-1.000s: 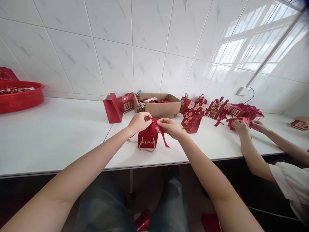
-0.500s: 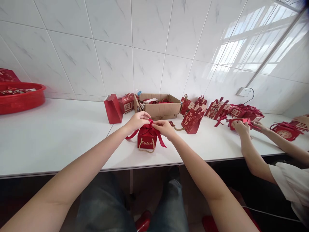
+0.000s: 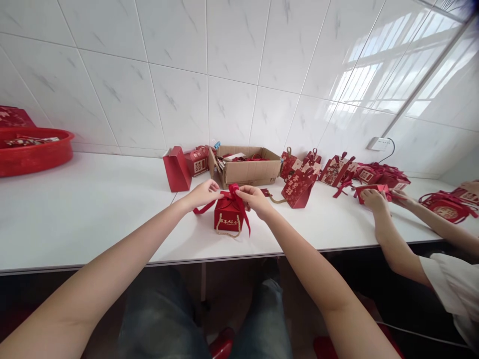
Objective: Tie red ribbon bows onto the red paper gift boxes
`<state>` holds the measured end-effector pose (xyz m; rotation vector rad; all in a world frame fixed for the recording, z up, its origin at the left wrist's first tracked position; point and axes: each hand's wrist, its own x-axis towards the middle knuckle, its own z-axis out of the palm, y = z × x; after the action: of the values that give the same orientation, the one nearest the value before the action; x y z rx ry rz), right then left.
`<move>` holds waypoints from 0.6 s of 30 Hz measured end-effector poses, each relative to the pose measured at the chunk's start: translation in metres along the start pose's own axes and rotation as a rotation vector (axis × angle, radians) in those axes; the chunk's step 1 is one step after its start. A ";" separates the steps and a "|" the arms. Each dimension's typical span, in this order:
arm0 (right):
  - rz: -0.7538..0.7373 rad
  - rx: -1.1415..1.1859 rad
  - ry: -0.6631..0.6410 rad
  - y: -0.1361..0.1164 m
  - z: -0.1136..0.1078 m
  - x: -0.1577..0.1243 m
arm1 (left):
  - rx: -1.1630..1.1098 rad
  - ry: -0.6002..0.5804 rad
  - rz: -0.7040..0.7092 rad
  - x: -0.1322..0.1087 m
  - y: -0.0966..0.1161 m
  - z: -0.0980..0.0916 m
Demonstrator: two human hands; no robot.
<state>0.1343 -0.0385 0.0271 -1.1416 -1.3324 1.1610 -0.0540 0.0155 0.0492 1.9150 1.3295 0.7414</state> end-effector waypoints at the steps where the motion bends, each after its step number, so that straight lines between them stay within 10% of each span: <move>1: 0.002 -0.003 -0.007 -0.001 0.000 -0.001 | -0.033 0.030 0.063 -0.001 0.004 0.000; 6: -0.008 -0.028 -0.025 0.000 0.000 -0.002 | -0.097 -0.063 0.174 -0.003 0.022 0.004; 18: 0.041 -0.005 0.032 0.002 0.003 0.000 | 0.079 0.121 0.350 0.002 0.024 0.011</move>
<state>0.1309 -0.0381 0.0249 -1.1916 -1.2939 1.1649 -0.0316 0.0090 0.0611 2.2284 1.1175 1.0022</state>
